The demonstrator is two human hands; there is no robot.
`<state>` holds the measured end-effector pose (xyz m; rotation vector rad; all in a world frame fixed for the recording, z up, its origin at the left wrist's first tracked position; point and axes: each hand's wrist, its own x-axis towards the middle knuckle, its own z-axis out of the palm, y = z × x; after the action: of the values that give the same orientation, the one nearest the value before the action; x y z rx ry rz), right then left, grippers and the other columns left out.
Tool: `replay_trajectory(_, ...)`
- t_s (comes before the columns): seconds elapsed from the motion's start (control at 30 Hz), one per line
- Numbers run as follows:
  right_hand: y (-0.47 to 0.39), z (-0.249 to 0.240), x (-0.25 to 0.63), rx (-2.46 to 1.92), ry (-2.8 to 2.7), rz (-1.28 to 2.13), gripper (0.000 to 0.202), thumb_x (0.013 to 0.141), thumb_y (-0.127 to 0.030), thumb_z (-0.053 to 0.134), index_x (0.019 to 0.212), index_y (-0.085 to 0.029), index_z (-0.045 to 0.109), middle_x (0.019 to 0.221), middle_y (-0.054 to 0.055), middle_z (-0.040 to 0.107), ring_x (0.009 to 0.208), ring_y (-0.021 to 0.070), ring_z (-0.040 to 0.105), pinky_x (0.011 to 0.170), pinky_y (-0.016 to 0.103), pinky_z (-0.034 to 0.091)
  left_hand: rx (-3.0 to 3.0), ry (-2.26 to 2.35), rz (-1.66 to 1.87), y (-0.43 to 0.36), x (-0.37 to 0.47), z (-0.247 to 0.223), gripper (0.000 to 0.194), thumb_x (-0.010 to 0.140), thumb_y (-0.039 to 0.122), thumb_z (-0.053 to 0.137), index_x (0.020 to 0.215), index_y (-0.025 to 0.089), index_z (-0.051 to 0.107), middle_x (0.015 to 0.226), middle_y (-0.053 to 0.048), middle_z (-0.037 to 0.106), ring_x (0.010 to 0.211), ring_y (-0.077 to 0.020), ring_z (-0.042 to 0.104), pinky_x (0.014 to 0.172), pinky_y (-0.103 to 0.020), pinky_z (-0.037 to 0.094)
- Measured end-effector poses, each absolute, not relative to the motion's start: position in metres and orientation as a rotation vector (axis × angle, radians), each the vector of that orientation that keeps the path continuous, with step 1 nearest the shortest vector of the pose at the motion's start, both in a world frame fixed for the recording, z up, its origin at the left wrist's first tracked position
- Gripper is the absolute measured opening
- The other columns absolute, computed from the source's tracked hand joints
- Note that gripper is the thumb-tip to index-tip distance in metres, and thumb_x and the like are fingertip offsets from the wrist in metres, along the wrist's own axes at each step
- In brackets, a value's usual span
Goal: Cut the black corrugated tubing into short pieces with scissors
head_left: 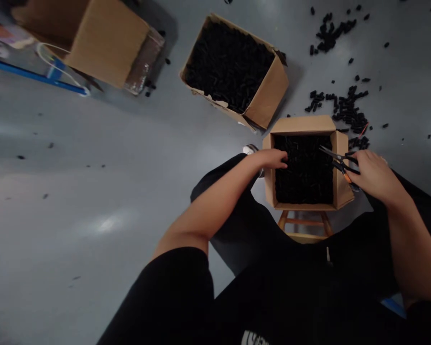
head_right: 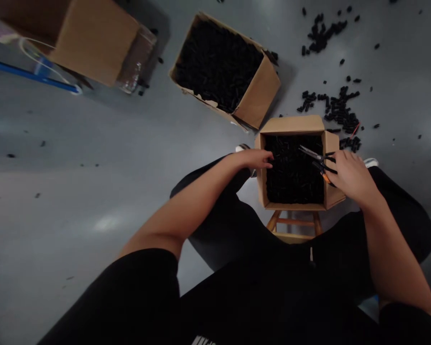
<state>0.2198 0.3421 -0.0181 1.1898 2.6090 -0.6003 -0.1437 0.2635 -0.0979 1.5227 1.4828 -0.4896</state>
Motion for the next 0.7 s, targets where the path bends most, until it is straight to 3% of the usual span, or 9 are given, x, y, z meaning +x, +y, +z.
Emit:
replay_trajectory(0.07,0.333,-0.012,0.223,1.095,2.628,-0.576,0.036,0.103,-0.042,0.060,0.123,-0.013,0.069,0.119,0.024,0.077,0.112,0.0462,0.074,0.093,0.055,0.057,1.450,1.586,-0.528,0.283,-0.186,-0.105,0.032,0.106,0.033,0.076,0.134,0.019,0.083,0.132,-0.010,0.086,0.121,-0.0274,0.079,0.104,-0.033,0.058)
replay_trajectory(0.13,0.324,-0.006,0.224,0.999,2.645,-0.617,0.028,0.104,-0.039,0.059,0.118,-0.016,0.068,0.113,0.020,0.077,0.106,0.0421,0.075,0.089,0.051,0.056,1.355,1.803,-0.553,0.303,-0.234,-0.117,0.032,0.103,0.029,0.077,0.131,0.015,0.084,0.135,-0.014,0.084,0.131,-0.0326,0.076,0.109,-0.035,0.055)
replay_trajectory(0.2,0.317,-0.002,0.222,0.910,2.644,-0.692,0.018,0.104,-0.034,0.059,0.111,-0.020,0.067,0.110,0.017,0.077,0.103,0.0380,0.075,0.088,0.049,0.056,1.278,1.984,-0.555,0.320,-0.280,-0.133,0.039,0.104,0.024,0.073,0.140,0.011,0.080,0.144,-0.017,0.080,0.143,-0.0347,0.070,0.115,-0.036,0.052)
replay_trajectory(0.33,0.311,-0.005,0.215,0.771,2.610,-0.747,0.007,0.099,-0.025,0.065,0.105,-0.021,0.067,0.108,0.013,0.076,0.100,0.0361,0.075,0.087,0.049,0.057,1.123,2.231,-0.500,0.340,-0.347,-0.167,0.053,0.111,0.026,0.066,0.160,0.006,0.062,0.158,-0.018,0.073,0.146,-0.0281,0.064,0.121,-0.037,0.050)
replay_trajectory(0.47,0.312,-0.011,0.206,0.761,2.629,-0.659,0.009,0.095,-0.022,0.070,0.103,-0.021,0.068,0.100,0.013,0.074,0.091,0.0380,0.076,0.078,0.051,0.058,1.057,2.348,-0.349,0.356,-0.378,-0.200,0.063,0.113,0.031,0.059,0.172,0.012,0.049,0.166,-0.021,0.067,0.150,-0.0315,0.065,0.126,-0.047,0.051)
replay_trajectory(0.57,0.313,-0.010,0.197,0.740,2.644,-0.689,0.011,0.095,-0.021,0.069,0.106,-0.022,0.069,0.100,0.013,0.076,0.089,0.0375,0.076,0.075,0.051,0.059,1.053,2.352,-0.178,0.367,-0.385,-0.222,0.070,0.102,0.044,0.073,0.162,0.011,0.059,0.158,-0.023,0.073,0.150,-0.0385,0.067,0.127,-0.056,0.051)
replay_trajectory(0.7,0.316,-0.001,0.184,0.709,2.654,-0.772,0.011,0.098,-0.021,0.066,0.108,-0.023,0.069,0.100,0.011,0.077,0.087,0.0336,0.077,0.072,0.047,0.058,1.022,2.367,-0.044,0.372,-0.390,-0.234,0.067,0.097,0.063,0.074,0.138,0.009,0.071,0.133,-0.016,0.084,0.150,-0.0329,0.065,0.125,-0.049,0.050)
